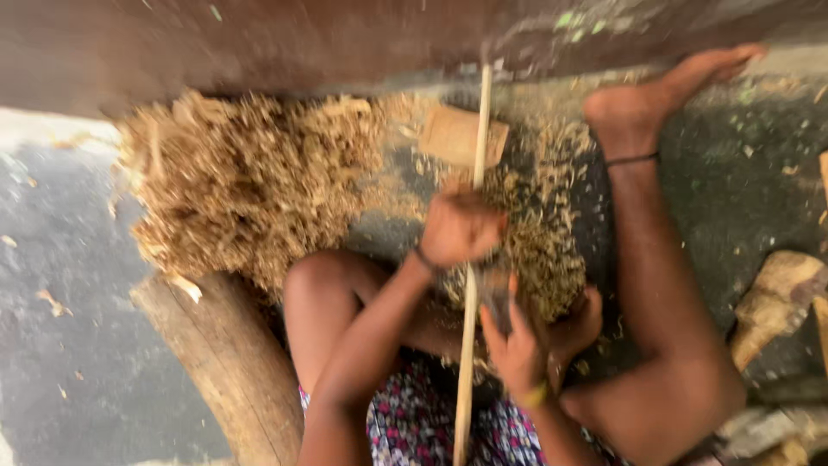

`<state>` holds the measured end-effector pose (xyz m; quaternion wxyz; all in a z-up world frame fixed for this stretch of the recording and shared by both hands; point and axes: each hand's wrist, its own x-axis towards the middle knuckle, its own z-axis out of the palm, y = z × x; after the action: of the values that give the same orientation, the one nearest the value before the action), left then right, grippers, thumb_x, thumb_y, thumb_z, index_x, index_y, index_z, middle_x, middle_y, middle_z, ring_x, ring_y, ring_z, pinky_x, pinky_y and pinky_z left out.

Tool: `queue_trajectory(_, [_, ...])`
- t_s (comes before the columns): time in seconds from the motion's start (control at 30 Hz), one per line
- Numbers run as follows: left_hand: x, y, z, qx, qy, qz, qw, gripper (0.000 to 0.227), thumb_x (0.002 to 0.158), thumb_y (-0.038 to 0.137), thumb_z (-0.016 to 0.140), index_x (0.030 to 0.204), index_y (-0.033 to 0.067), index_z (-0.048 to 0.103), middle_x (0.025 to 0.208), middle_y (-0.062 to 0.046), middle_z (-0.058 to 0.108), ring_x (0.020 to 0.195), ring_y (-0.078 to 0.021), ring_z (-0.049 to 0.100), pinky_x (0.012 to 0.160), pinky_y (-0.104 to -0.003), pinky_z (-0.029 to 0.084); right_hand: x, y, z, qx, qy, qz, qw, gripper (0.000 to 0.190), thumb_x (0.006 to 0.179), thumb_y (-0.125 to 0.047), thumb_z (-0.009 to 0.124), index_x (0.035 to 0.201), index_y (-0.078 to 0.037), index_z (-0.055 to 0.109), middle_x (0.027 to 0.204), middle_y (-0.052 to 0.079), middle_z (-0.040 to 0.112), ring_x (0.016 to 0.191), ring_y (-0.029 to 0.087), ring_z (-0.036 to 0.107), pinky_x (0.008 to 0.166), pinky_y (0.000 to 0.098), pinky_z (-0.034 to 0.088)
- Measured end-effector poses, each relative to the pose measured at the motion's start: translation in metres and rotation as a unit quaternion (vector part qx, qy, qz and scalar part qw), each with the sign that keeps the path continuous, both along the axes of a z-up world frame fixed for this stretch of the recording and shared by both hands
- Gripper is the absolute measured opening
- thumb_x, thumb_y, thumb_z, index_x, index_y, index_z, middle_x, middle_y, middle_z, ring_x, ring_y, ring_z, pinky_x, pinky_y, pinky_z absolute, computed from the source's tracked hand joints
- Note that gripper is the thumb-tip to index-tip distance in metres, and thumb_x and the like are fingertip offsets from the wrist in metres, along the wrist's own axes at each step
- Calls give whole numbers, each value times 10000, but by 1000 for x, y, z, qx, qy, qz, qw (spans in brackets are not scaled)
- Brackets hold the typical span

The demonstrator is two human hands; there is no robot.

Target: The person sits on the floor and uses a hand plane to smooth and shape a long wooden stick held between their legs. They repeatedly draw the plane along the stick, producing wood shavings that accumulate on the floor.

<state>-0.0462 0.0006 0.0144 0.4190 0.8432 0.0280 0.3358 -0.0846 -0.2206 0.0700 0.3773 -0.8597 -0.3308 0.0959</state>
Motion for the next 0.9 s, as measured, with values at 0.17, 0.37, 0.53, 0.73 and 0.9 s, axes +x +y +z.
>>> queue_trajectory(0.17, [92, 44, -20, 41, -27, 42, 998, 403, 966, 336, 506, 611, 152, 557, 597, -20, 568, 557, -182, 474, 696, -398, 442, 85, 50, -24, 112, -28, 34, 993, 676, 964, -69, 738, 1541, 49, 406, 1212, 174, 683, 1001, 247, 717, 751, 303, 627])
queue_trajectory(0.37, [135, 74, -17, 54, 80, 26, 995, 397, 950, 298, 510, 616, 170, 681, 558, -18, 668, 417, -156, 476, 658, -369, 512, 120, 79, -27, 93, -69, 38, 992, 700, 889, -57, 794, 1505, -9, 465, 1193, 207, 706, 967, 248, 734, 723, 309, 631])
queue_trajectory(0.53, [68, 13, -31, 88, -59, -19, 994, 346, 1074, 283, 487, 837, 203, 726, 789, -15, 718, 701, -154, 637, 787, -358, 540, 47, 18, -27, 55, 13, -29, 998, 798, 922, -127, 775, 1597, -23, 362, 1101, 163, 729, 861, 232, 730, 689, 326, 588])
queue_trajectory(0.73, [-11, -44, 9, 36, 55, -48, 997, 297, 992, 235, 549, 775, 168, 741, 674, -13, 690, 640, -171, 633, 756, -352, 523, -9, -28, 29, -35, -136, -35, 989, 676, 760, -214, 819, 1347, 12, 570, 1503, 434, 314, 1392, 522, 343, 1155, 542, 297])
queue_trajectory(0.9, [-14, -28, 18, 58, 61, 10, 996, 329, 960, 265, 587, 682, 129, 700, 662, -47, 680, 647, -196, 638, 784, -367, 529, 8, -12, 35, -36, -233, -19, 972, 591, 771, -280, 799, 1283, -68, 593, 1459, 428, 328, 1346, 488, 392, 1138, 507, 366])
